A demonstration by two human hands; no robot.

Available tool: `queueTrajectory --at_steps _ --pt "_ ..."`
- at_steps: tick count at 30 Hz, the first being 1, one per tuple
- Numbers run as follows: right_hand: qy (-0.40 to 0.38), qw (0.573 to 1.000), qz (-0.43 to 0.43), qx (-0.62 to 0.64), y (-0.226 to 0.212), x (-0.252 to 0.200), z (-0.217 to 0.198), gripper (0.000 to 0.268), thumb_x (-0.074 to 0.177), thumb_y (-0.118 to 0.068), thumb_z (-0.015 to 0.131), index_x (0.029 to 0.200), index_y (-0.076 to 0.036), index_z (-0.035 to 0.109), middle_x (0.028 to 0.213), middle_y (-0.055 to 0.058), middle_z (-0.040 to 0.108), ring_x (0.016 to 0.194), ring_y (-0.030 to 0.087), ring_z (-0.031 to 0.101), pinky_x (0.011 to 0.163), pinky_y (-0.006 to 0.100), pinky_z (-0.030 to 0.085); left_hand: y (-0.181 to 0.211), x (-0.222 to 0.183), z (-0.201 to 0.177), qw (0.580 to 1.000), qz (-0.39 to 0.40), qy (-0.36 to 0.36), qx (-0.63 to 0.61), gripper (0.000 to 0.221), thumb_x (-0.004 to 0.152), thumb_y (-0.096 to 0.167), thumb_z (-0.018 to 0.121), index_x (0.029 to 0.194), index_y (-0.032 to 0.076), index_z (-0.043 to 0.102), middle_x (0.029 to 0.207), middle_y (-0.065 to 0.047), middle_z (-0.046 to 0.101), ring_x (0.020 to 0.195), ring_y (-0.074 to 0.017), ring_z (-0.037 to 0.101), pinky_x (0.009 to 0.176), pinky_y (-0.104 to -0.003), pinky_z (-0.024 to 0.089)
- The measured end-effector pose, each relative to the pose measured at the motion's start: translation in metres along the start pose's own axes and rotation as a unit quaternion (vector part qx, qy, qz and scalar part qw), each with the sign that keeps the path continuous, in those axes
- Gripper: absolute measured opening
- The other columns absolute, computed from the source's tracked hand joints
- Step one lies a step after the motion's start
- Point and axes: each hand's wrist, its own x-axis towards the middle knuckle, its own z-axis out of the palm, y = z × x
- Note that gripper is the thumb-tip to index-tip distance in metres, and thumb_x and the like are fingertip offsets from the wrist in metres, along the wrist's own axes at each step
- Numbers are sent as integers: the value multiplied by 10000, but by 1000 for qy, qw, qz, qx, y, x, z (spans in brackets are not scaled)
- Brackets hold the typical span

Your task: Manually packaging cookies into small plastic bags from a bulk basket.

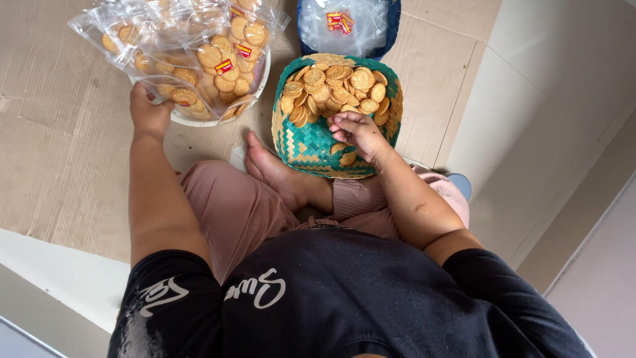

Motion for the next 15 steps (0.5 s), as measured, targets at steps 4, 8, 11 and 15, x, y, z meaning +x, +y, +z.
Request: queueTrajectory --at_steps 4,8,11,15 --pt "22 1000 8 -15 3 -1 0 215 969 -190 702 1104 -24 721 829 44 752 693 87 758 712 225 643 20 -38 -27 1000 1 -1 -30 704 826 24 778 1448 86 454 1378 -192 474 1276 -390 538 1080 -482 493" --pt "40 999 1 -24 5 -5 1 203 957 -166 698 1111 -37 726 831 42 743 685 90 747 697 222 637 7 -108 -64 996 -47 29 -65 583 1008 -1 687 1505 57 388 1436 -219 401 1354 -414 451 1128 -525 438" --pt "45 998 -21 -25 4 -10 5 193 966 -138 673 1115 -29 729 834 57 727 693 105 741 694 221 632 -33 -205 -83 997 -38 62 0 286 1066 110 694 1250 -32 527 1123 -265 513 1091 -458 552 927 -550 463" --pt "42 997 -56 -42 20 -10 5 173 969 -91 680 1108 -10 744 835 110 716 704 151 736 719 265 638 -59 -385 -99 955 -285 -76 29 804 1069 612 489 1332 -131 644 1187 -385 668 1172 -509 612 1040 -579 428"
